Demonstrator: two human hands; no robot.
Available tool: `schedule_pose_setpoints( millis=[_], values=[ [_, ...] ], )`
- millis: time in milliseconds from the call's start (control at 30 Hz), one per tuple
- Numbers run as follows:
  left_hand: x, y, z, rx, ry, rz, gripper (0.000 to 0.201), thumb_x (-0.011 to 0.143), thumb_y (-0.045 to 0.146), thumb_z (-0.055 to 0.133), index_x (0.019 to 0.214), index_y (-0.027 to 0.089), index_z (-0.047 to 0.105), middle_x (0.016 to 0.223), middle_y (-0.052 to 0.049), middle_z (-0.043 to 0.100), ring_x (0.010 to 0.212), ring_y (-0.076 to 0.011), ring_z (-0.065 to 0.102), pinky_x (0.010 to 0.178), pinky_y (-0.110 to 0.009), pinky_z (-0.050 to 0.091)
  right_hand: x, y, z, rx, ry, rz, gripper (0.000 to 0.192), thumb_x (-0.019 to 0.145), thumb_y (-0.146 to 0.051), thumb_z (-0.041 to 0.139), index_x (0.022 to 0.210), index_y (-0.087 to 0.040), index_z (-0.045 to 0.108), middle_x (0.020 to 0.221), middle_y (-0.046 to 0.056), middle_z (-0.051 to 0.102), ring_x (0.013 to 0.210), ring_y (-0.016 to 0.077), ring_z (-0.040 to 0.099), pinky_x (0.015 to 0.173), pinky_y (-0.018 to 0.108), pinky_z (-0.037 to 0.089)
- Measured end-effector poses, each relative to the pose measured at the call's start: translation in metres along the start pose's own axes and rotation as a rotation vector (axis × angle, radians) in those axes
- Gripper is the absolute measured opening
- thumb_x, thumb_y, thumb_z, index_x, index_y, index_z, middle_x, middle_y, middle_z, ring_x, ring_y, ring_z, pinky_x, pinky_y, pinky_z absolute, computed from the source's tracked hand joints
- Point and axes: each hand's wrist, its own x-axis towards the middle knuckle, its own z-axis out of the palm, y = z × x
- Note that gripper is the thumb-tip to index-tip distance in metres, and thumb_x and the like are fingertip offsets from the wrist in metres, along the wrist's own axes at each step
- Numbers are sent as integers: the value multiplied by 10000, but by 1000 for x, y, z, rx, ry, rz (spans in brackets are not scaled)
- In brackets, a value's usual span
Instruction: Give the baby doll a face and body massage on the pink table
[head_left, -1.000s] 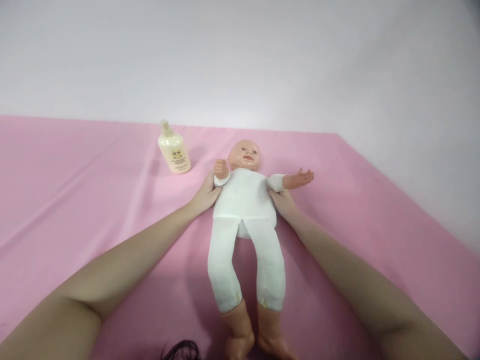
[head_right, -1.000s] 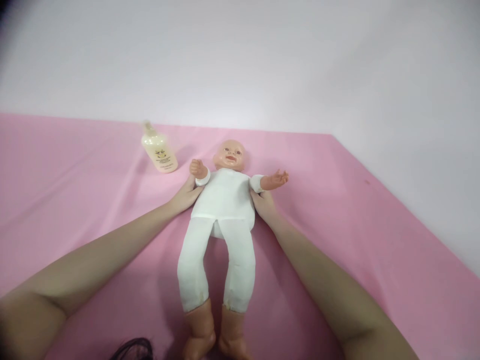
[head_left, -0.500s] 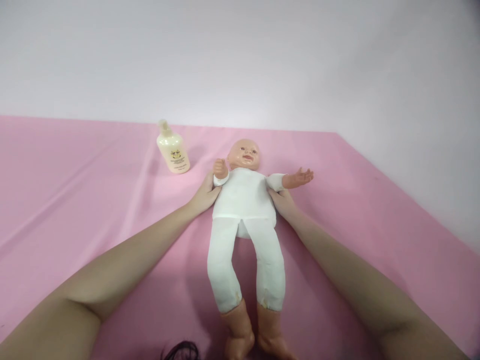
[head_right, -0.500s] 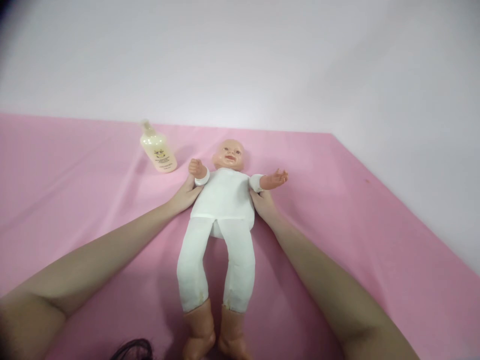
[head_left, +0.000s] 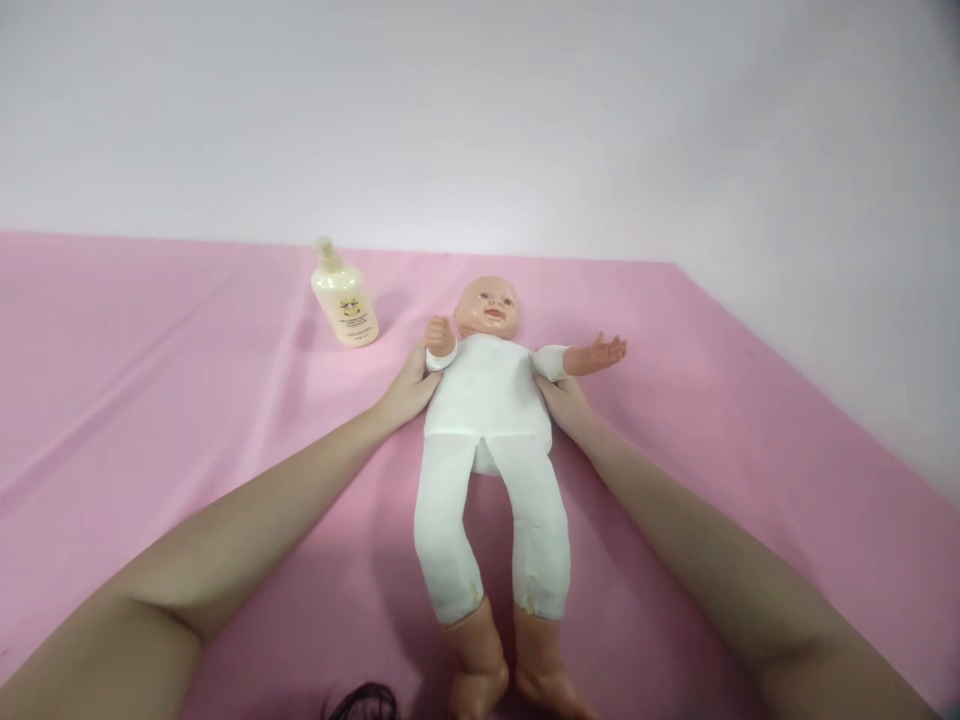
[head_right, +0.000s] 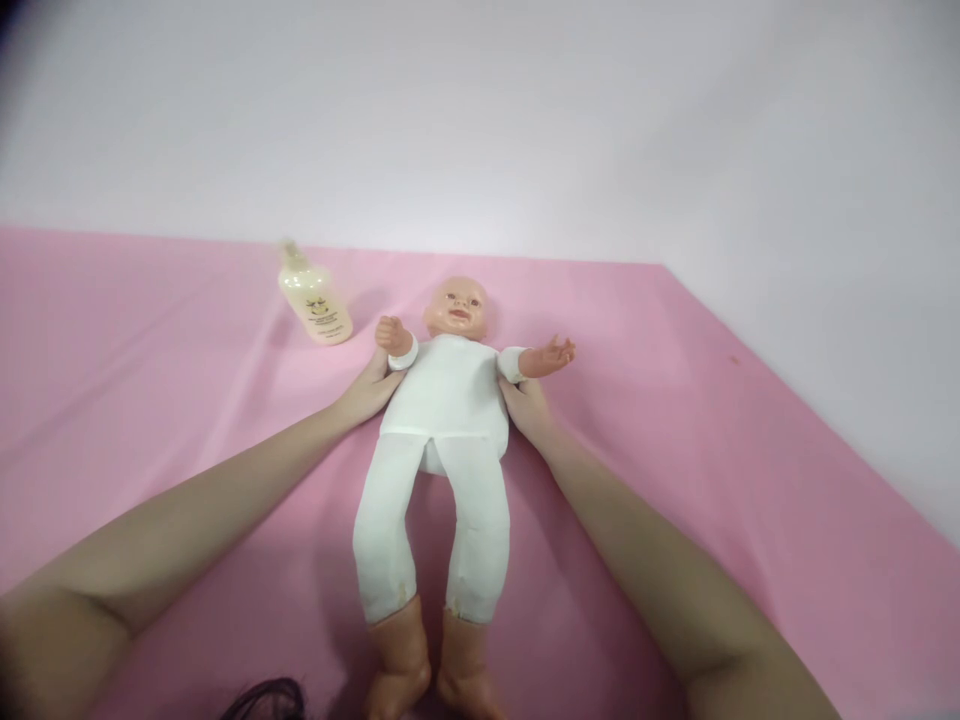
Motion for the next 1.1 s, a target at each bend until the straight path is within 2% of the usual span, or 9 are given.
schedule_pose_setpoints(
  millis=[333, 533, 767, 1000, 1100],
  values=[
    [1, -4, -1, 9, -11, 7, 538, 943, 320, 623, 1443, 189, 471, 1451, -140, 575, 1378, -316, 537, 1228, -520, 376, 2, 6, 2, 12, -10, -15, 343, 970, -415, 576, 1180, -174, 699, 1307, 115, 743, 1252, 333, 651, 1108, 442, 485],
    [1, -7, -2, 10, -14, 9, 535, 957, 323, 620, 1454, 201, 462, 1456, -135, 580, 1371, -312, 546, 1221, -535, 389, 1, 3, 1, 25, -9, -34, 298, 961, -441, 597, 1096, -199, 706, 1252, 113, 765, 1237, 320, 647, 1137, 450, 469],
    [1, -3, -2, 24, -16, 18, 517, 950, 300, 620, 1434, 187, 478, 1438, -139, 586, 1359, -315, 554, 1214, -528, 399, 1, 2, 1, 16, -11, -25, 354, 976, -430, 584, 1184, -169, 702, 1310, 116, 743, 1260, 324, 643, 1112, 424, 483],
    [1, -6, -2, 8, -16, 15, 537, 942, 302, 634, 1442, 193, 472, 1452, -129, 586, 1366, -304, 549, 1222, -519, 388, 4, 9, 1, 16, -3, -25, 385, 946, -462, 605, 1204, -200, 717, 1296, 110, 746, 1272, 347, 658, 1142, 532, 470],
    [1, -4, -2, 25, -14, 12, 538, 946, 303, 622, 1448, 185, 467, 1444, -137, 584, 1364, -306, 547, 1218, -517, 387, 6, 14, 1, 13, -13, -25, 387, 954, -457, 590, 1211, -194, 713, 1325, 109, 731, 1312, 340, 637, 1177, 532, 444]
  ],
)
